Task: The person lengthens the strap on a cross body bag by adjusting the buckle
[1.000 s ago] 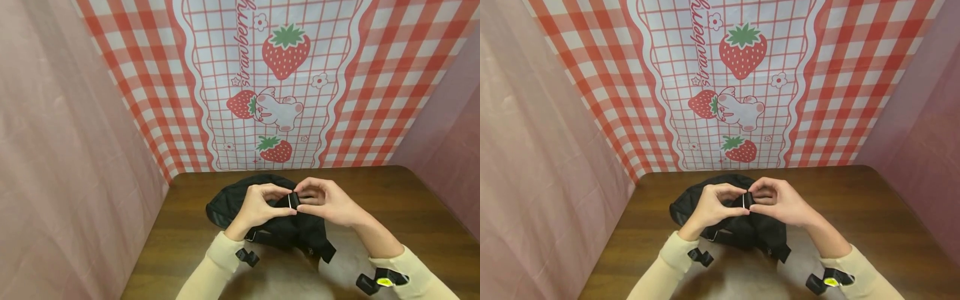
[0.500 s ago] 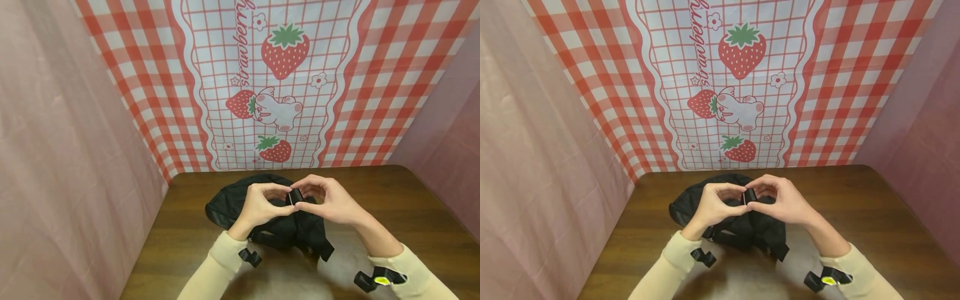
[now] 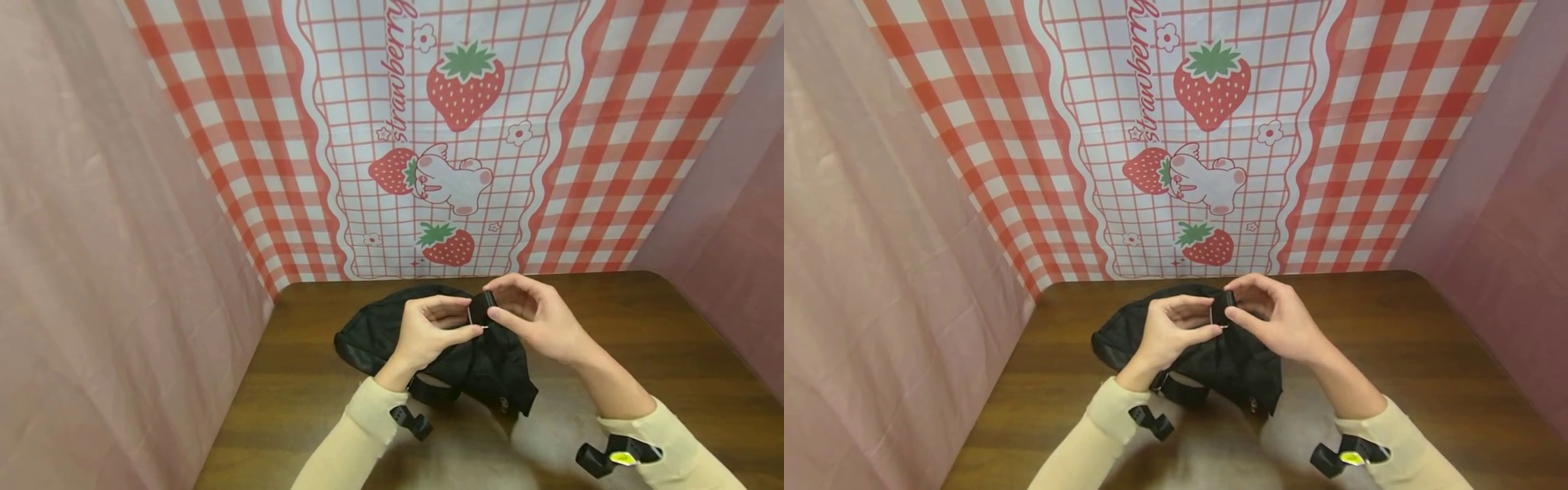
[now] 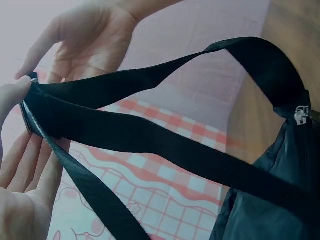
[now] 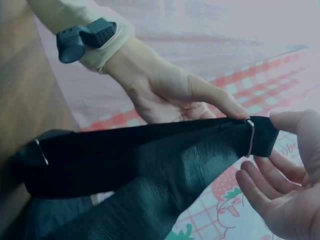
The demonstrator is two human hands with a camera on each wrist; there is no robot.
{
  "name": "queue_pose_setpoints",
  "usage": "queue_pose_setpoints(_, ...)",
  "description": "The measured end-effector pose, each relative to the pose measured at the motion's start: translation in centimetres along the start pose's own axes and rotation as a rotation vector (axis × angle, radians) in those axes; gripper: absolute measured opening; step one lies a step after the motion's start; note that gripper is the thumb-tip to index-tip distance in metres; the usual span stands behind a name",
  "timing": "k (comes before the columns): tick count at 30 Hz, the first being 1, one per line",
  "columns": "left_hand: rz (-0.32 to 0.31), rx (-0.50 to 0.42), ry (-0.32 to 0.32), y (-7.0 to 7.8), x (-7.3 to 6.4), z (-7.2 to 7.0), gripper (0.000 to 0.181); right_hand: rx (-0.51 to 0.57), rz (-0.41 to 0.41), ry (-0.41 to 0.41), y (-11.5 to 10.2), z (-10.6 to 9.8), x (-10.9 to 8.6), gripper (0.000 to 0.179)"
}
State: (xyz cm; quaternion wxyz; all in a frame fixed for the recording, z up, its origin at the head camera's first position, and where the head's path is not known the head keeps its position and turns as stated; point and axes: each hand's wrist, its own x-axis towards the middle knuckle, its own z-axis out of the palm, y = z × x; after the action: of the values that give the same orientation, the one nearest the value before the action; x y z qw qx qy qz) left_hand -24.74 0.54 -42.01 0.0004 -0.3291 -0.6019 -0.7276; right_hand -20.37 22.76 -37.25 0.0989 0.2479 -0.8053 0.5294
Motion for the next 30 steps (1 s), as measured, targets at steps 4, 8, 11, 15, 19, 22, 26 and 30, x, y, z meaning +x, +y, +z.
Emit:
queue_pose_setpoints(4, -0.004, 0.038, 0.007, 0.29, -0.13, 0.06, 0.036, -0.063, -0.006, -0.056, 0.14, -0.22, 0.02, 0.034)
queue_pose_setpoints(8, 0.023, 0.081, 0.001, 0.54, -0.22, 0.28, 0.037, -0.122, -0.038, -0.064, 0.25, -0.28, 0.14, 0.03)
queue_pose_setpoints(11, 0.035, 0.083, 0.0, 0.64, -0.23, 0.38, 0.039, -0.102, -0.068, -0.044, 0.32, -0.14, 0.2, 0.029)
queue_pose_setpoints(15, 0.048, 0.091, -0.023, 0.62, -0.13, 0.35, 0.041, -0.067, -0.096, 0.003, 0.33, 0.06, 0.19, 0.031)
queue_pose_setpoints(19, 0.041, 0.125, -0.069, 0.53, 0.01, 0.26, 0.037, -0.027, -0.089, 0.034, 0.16, 0.05, 0.12, 0.028)
queue_pose_setpoints(22, 0.006, 0.13, -0.092, 0.54, 0.05, 0.25, 0.036, 0.015, -0.068, 0.033, 0.0, -0.07, 0.02, 0.026)
queue_pose_setpoints(26, -0.043, 0.086, -0.09, 0.63, 0.11, 0.28, 0.042, 0.046, -0.061, 0.04, -0.07, -0.28, -0.12, 0.024)
queue_pose_setpoints(30, -0.064, 0.087, -0.094, 0.73, 0.23, 0.2, 0.041, 0.048, -0.063, 0.054, -0.03, -0.41, -0.04, 0.023)
